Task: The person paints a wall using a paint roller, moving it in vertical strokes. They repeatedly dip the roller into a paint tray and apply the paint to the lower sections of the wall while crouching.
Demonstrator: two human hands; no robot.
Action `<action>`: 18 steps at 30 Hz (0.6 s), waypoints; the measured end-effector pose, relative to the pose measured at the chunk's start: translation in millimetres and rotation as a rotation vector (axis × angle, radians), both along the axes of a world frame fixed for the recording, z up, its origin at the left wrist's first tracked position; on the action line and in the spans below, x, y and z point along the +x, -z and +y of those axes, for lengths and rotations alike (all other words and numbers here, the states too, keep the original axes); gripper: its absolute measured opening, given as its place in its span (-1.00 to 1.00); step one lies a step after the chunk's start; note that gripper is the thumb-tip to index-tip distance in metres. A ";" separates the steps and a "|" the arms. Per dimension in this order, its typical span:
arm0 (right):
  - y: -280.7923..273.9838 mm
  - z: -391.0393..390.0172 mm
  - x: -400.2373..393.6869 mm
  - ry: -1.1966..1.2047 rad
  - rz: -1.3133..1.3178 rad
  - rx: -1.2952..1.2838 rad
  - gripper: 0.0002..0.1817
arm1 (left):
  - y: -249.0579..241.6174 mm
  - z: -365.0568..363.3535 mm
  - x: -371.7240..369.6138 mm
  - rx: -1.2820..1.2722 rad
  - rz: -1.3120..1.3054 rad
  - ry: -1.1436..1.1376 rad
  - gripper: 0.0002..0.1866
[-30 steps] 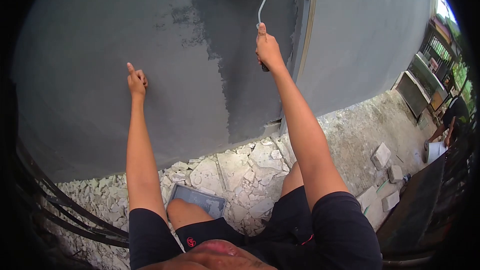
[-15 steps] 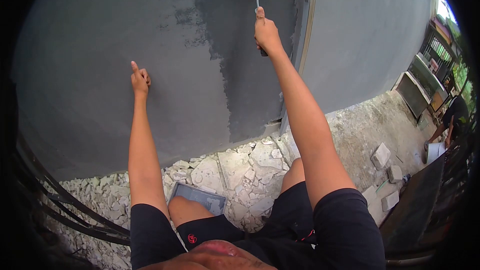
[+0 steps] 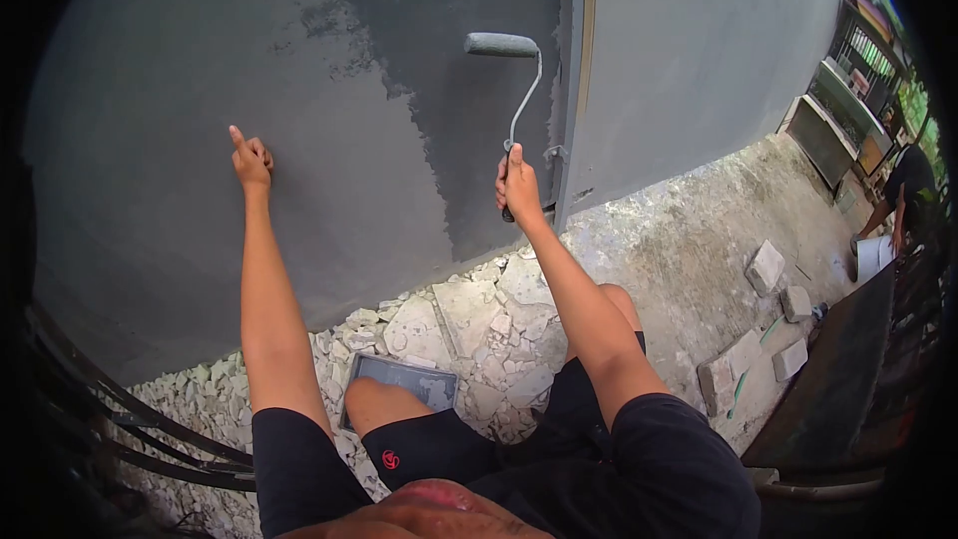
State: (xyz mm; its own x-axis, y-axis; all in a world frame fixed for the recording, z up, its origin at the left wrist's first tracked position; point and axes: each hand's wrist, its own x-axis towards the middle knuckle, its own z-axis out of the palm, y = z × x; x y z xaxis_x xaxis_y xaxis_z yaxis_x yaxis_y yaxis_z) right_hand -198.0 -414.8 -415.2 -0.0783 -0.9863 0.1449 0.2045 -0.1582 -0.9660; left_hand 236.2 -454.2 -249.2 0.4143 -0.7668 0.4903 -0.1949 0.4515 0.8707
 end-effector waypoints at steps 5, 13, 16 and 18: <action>-87.0 -23.5 -4.8 0.006 -0.352 -0.015 -0.28 | 0.3 -0.9 -1.4 -0.019 0.019 -0.005 -0.17; -183.6 -53.4 18.8 -0.009 -0.292 -0.138 -0.31 | 1.6 -2.5 0.9 -0.015 0.017 -0.010 -0.16; -195.1 -63.9 20.4 -0.010 -0.270 -0.126 -0.29 | 2.9 -3.6 2.3 -0.023 0.011 -0.012 -0.16; -178.9 -75.7 9.6 0.060 -0.155 -0.194 -0.28 | 3.3 -2.3 1.5 -0.014 0.016 -0.018 -0.17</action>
